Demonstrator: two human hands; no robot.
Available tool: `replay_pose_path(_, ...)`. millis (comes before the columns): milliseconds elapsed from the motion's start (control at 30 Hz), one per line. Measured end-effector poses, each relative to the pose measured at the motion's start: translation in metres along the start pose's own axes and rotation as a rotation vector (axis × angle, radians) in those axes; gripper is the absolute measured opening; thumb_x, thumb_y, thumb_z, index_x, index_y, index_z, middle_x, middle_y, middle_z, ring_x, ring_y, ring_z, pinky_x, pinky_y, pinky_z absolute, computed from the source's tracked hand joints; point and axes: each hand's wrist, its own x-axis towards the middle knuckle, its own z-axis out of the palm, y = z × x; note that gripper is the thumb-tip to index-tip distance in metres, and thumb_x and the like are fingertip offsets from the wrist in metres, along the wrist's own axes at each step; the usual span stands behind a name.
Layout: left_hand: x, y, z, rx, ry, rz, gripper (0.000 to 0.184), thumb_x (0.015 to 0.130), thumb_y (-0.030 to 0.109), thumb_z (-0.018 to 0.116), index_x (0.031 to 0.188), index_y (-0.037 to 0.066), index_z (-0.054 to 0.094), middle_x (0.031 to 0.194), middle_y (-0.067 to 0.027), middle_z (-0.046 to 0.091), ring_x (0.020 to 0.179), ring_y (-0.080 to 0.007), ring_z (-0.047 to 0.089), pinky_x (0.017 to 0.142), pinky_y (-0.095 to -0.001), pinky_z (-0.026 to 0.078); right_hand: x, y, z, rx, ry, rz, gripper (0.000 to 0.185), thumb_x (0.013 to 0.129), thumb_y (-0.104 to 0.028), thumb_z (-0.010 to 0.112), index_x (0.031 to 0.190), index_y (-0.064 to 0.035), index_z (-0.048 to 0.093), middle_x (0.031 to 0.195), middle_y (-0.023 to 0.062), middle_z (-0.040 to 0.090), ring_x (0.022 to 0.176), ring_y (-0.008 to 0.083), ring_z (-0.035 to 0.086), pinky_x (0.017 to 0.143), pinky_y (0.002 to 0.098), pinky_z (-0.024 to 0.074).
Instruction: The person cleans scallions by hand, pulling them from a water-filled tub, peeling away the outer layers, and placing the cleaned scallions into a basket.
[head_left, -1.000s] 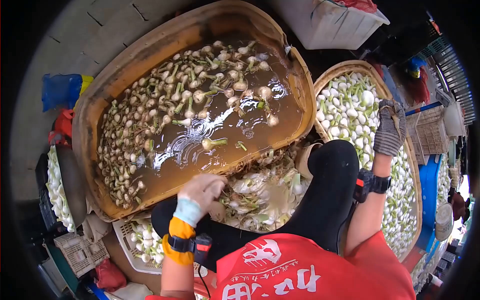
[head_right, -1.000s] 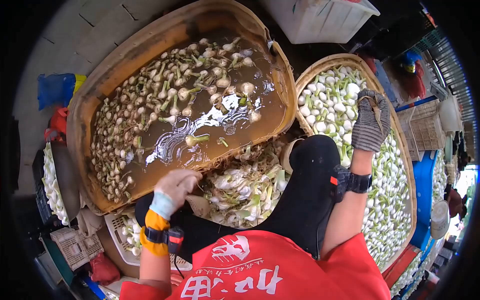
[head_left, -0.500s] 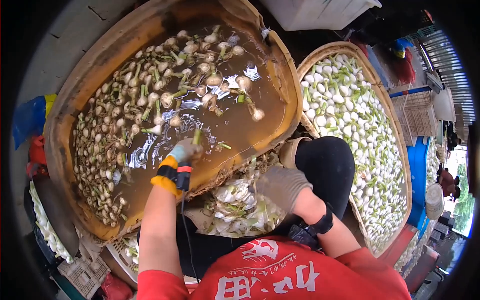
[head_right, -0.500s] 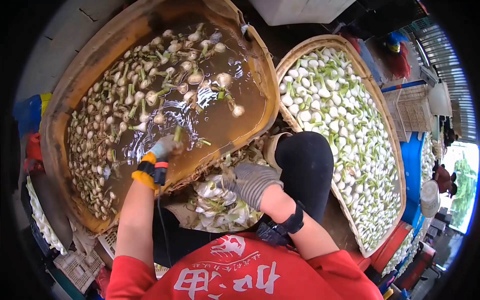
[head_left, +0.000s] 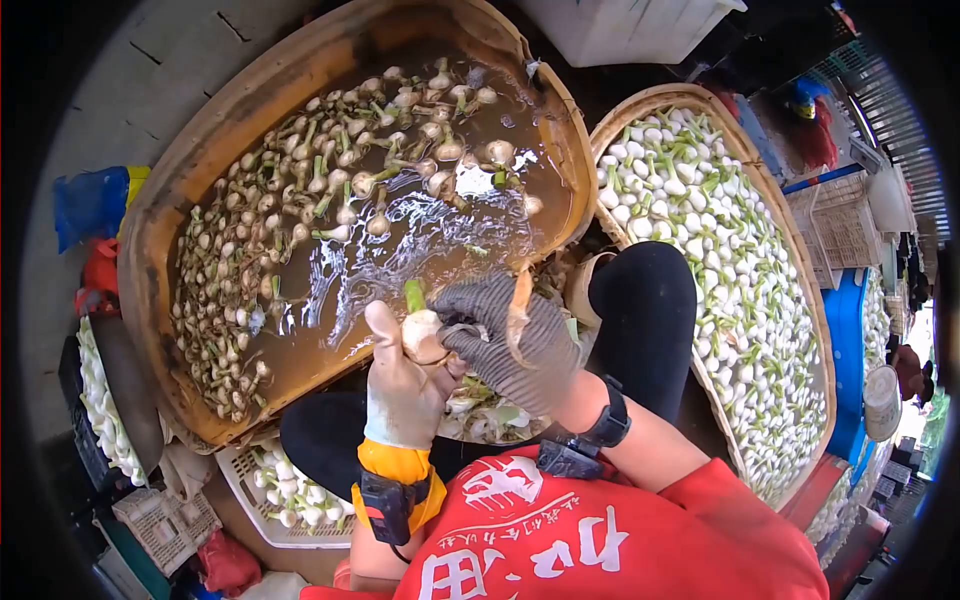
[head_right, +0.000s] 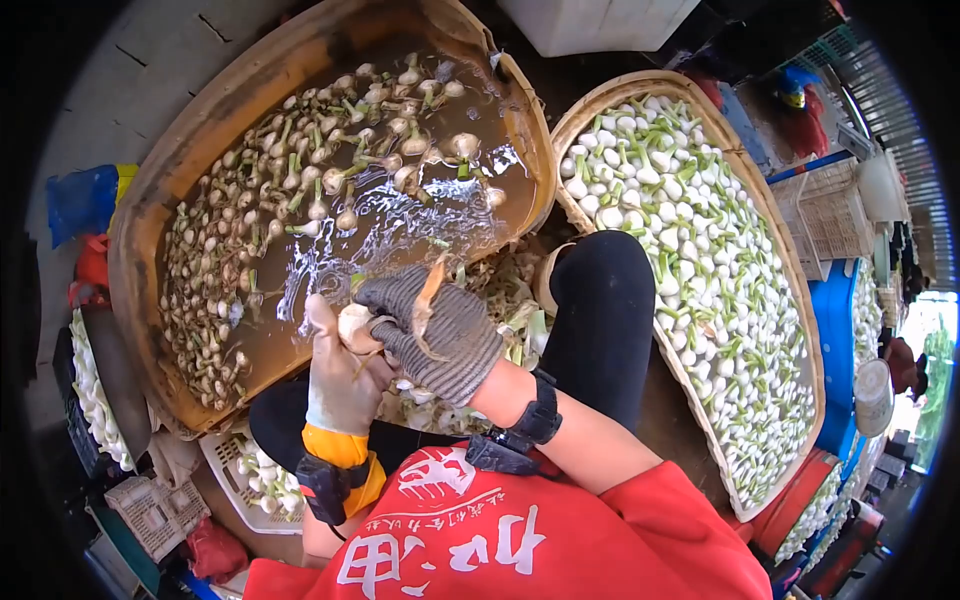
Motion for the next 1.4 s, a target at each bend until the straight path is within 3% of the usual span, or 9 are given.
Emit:
replay_pose_path(300,-0.034,-0.006,0.005,0.665,0.024,0.156,0.057,0.099,0.058,0.042,0.118,0.006,0.055,0.084,-0.0005,0.056,0.074,-0.0097,0.056,0.063,-0.0239,0.048,-0.03,-0.021,-0.005,-0.107,-0.038,-0.039,0.022,0.078,-0.01,0.068,0.099,-0.007,0.067,0.088,0.0126,0.066,0.079,0.0307,0.064,0.069,0.0388,0.0514)
replay_pose_path(467,-0.048,-0.001,-0.001,0.413,-0.236,0.011,0.087,0.089,0.076,0.039,0.139,0.005,0.046,0.098,-0.0059,0.065,0.073,-0.011,0.06,0.061,-0.0226,0.048,-0.025,-0.05,-0.025,0.078,-0.14,0.173,0.017,0.078,-0.011,0.069,0.094,-0.0052,0.068,0.081,0.0112,0.066,0.072,0.0269,0.066,0.066,0.0363,0.0517)
replay_pose_path(567,-0.059,-0.004,0.0,0.217,-0.067,-0.066,0.072,0.093,0.072,0.036,0.118,0.008,0.056,0.084,-0.0006,0.059,0.063,-0.0094,0.051,0.059,-0.0243,0.047,-0.02,-0.042,-0.023,0.077,-0.174,0.202,0.022,0.08,-0.013,0.071,0.099,-0.0056,0.066,0.087,0.0107,0.066,0.077,0.0269,0.065,0.07,0.0367,0.0521)
replay_pose_path(633,-0.059,-0.012,0.004,0.231,0.0,0.016,0.064,0.095,0.068,0.036,0.112,0.009,0.055,0.079,0.0011,0.052,0.061,-0.009,0.048,0.058,-0.0247,0.047,-0.021,-0.045,-0.024,-0.016,-0.069,-0.212,0.028,0.081,-0.016,0.072,0.106,-0.0064,0.064,0.096,0.0103,0.066,0.084,0.0274,0.064,0.074,0.0373,0.0518)
replay_pose_path(767,-0.066,-0.017,-0.002,0.471,0.023,0.201,0.047,0.102,0.055,0.034,0.1,0.013,0.053,0.07,0.0046,0.037,0.061,-0.0074,0.041,0.058,-0.0249,0.046,-0.04,-0.03,-0.009,-0.072,-0.265,-0.164,0.025,0.082,-0.015,0.067,0.106,-0.0084,0.063,0.099,0.0111,0.064,0.089,0.0299,0.063,0.077,0.039,0.0515)
replay_pose_path(933,-0.07,-0.023,-0.001,0.552,0.072,0.305,0.053,0.102,0.049,0.038,0.128,0.005,0.05,0.086,-0.0016,0.053,0.077,-0.011,0.057,0.062,-0.0248,0.05,-0.043,-0.044,-0.009,-0.104,-0.19,-0.176,0.025,0.08,-0.014,0.067,0.104,-0.008,0.064,0.093,0.0101,0.066,0.085,0.0289,0.064,0.075,0.0382,0.0521)
replay_pose_path(1000,-0.069,-0.005,-0.012,0.512,-0.173,0.111,0.059,0.1,0.046,0.047,0.138,0.002,0.04,0.098,-0.0071,0.057,0.085,-0.0158,0.06,0.068,-0.0248,0.051,-0.035,-0.052,-0.016,-0.029,-0.215,0.103,0.024,0.079,-0.015,0.069,0.1,-0.0065,0.065,0.088,0.0102,0.067,0.08,0.0255,0.066,0.072,0.0359,0.0527)
replay_pose_path(1233,-0.09,0.0,-0.01,0.286,-0.425,0.015,0.074,0.093,0.046,0.06,0.145,0.001,0.033,0.113,-0.0141,0.062,0.086,-0.0166,0.063,0.071,-0.0262,0.052,0.046,0.031,-0.06,-0.392,0.468,0.024,0.022,0.081,-0.008,0.069,0.101,-0.0027,0.062,0.089,0.0091,0.069,0.08,0.0193,0.067,0.074,0.0301,0.0539)
replay_pose_path(1400,-0.091,-0.003,0.004,0.5,-0.135,0.158,0.051,0.102,0.035,0.039,0.132,-0.005,0.049,0.095,-0.0137,0.068,0.058,-0.0104,0.06,0.043,-0.0166,0.043,-0.005,-0.001,-0.035,-0.26,-0.063,0.156,0.024,0.082,-0.024,0.075,0.101,-0.0095,0.073,0.09,0.0096,0.07,0.08,0.0253,0.068,0.074,0.0337,0.0532)
